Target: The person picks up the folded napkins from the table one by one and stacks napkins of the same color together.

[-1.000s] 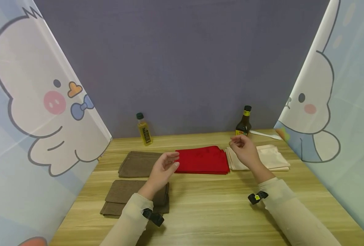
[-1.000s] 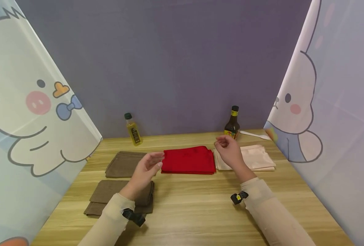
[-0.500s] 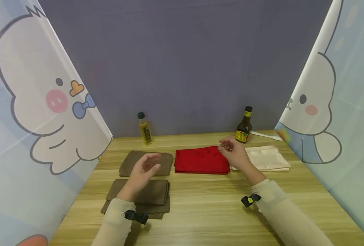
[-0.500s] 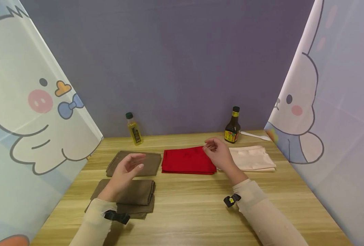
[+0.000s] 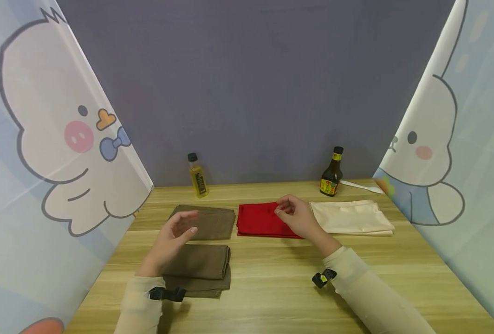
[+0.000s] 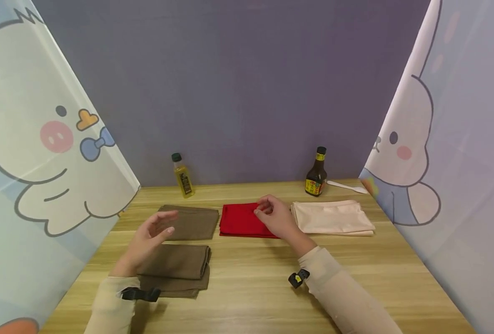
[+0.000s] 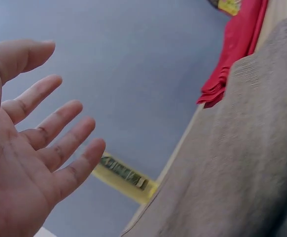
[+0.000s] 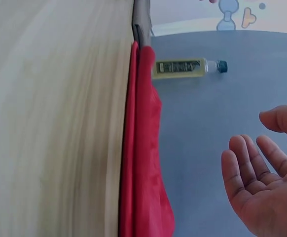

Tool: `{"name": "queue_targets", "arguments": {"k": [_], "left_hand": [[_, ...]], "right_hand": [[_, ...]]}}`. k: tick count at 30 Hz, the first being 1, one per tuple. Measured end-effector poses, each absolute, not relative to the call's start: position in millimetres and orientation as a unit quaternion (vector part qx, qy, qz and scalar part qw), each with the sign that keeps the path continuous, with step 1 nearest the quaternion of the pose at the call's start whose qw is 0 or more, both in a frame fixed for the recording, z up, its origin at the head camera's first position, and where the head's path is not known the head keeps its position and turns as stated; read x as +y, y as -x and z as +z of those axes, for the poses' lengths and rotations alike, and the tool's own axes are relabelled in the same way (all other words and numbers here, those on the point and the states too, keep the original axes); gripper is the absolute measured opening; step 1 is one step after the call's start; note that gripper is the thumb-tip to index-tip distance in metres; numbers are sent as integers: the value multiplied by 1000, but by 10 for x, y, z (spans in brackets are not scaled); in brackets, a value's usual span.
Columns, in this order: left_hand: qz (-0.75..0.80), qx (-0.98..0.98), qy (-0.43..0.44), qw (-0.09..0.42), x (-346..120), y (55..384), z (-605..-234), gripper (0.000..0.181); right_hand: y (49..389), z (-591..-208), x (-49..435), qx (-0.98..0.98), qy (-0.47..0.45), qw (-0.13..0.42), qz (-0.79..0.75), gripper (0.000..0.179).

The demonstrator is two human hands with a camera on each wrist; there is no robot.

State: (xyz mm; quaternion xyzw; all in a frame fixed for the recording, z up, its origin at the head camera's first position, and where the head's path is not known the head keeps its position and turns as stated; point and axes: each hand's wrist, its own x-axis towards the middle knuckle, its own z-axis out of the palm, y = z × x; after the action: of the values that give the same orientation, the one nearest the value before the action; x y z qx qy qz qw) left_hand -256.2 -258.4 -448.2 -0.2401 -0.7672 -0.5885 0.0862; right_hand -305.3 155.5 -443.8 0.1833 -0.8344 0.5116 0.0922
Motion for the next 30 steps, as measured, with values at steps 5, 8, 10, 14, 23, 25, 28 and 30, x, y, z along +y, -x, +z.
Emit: {"name": "queue_targets", "arguments": {"k": [5, 8, 10, 14, 23, 25, 28, 30], "left_hand": [[-581, -772, 237, 96, -2773, 2560, -4484, 45], [-566, -785, 231, 99, -2913, 2551, -4497, 44], [-563, -789, 223, 102, -3009, 2536, -4505, 43], [-552, -801, 201, 113, -3183, 2515, -4529, 40], [-506, -836, 192, 87, -3406, 2491, -4598, 38], [-501, -841, 188, 76, -3438, 2470, -4603, 38], [-497, -847, 177, 60, -3482, 2436, -4607, 40], [-491, -852, 172, 51, -3512, 2419, -4610, 43]], "right_hand": [[3030, -4470, 1426, -836, -187, 74, 511, 23], [3009, -4486, 1336, -834, -190, 57, 515, 24], [2994, -4507, 1272, -834, -193, 45, 514, 25], [2966, -4560, 1145, -836, -201, 23, 511, 26], [2942, -4621, 908, -834, -231, 8, 502, 29], [2939, -4629, 854, -834, -237, -2, 499, 29], [2922, -4635, 780, -834, -248, -18, 492, 33], [2908, -4638, 739, -836, -257, -26, 484, 35]]}}
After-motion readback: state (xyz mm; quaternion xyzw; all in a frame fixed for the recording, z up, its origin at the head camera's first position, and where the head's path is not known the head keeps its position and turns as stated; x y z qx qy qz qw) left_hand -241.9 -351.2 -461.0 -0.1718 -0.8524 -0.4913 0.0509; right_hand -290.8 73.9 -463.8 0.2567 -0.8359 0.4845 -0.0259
